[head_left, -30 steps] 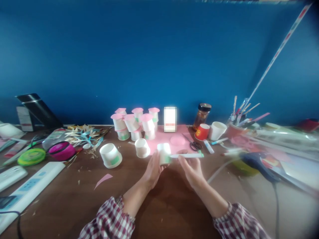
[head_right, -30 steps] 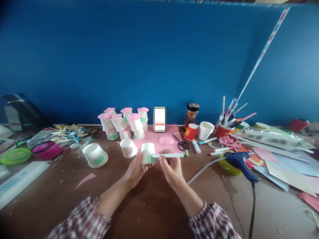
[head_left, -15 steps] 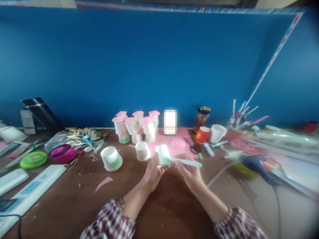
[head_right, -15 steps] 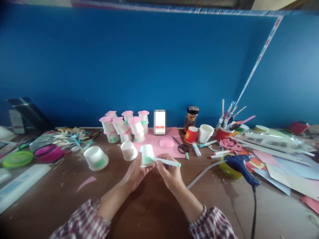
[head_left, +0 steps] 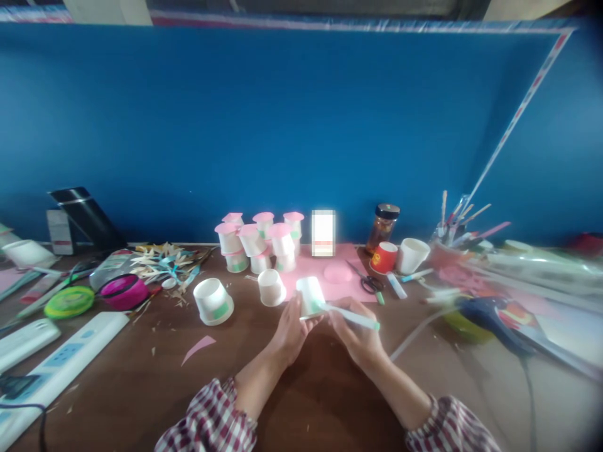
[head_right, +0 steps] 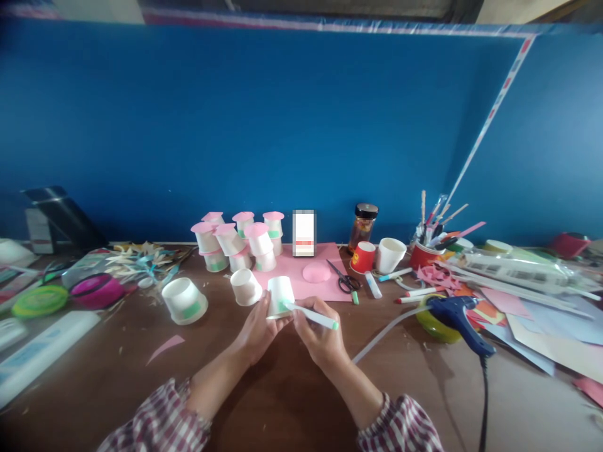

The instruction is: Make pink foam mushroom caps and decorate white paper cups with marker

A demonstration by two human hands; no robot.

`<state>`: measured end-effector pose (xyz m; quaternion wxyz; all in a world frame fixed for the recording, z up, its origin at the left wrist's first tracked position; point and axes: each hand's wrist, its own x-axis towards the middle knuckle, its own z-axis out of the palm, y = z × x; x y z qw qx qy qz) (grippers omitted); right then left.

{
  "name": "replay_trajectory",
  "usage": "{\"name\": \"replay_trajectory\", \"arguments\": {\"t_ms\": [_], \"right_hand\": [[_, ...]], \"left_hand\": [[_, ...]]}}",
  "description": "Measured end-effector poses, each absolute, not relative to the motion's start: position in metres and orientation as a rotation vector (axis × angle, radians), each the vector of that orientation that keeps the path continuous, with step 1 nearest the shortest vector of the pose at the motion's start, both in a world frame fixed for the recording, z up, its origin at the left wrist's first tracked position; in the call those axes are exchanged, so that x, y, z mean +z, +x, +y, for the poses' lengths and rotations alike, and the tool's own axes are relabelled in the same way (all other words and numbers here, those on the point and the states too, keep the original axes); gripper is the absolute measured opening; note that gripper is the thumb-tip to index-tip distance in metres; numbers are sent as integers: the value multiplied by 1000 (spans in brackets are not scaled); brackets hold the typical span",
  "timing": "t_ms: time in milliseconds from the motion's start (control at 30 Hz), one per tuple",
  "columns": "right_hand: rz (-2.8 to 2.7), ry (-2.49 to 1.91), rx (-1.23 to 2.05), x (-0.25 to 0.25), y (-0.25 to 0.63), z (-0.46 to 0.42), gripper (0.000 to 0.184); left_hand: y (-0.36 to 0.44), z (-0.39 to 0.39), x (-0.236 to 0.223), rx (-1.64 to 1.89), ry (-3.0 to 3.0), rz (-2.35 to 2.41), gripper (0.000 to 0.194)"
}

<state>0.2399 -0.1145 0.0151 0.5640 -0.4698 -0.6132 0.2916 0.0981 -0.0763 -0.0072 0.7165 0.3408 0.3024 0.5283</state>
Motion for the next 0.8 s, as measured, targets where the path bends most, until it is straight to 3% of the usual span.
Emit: {"name": "replay_trajectory", "arguments": {"t_ms": [800], "right_hand": [[-1487, -1067, 760, 13, 243, -115, 14]], "left_hand": [[98, -75, -10, 1150, 736, 690, 48]]}}
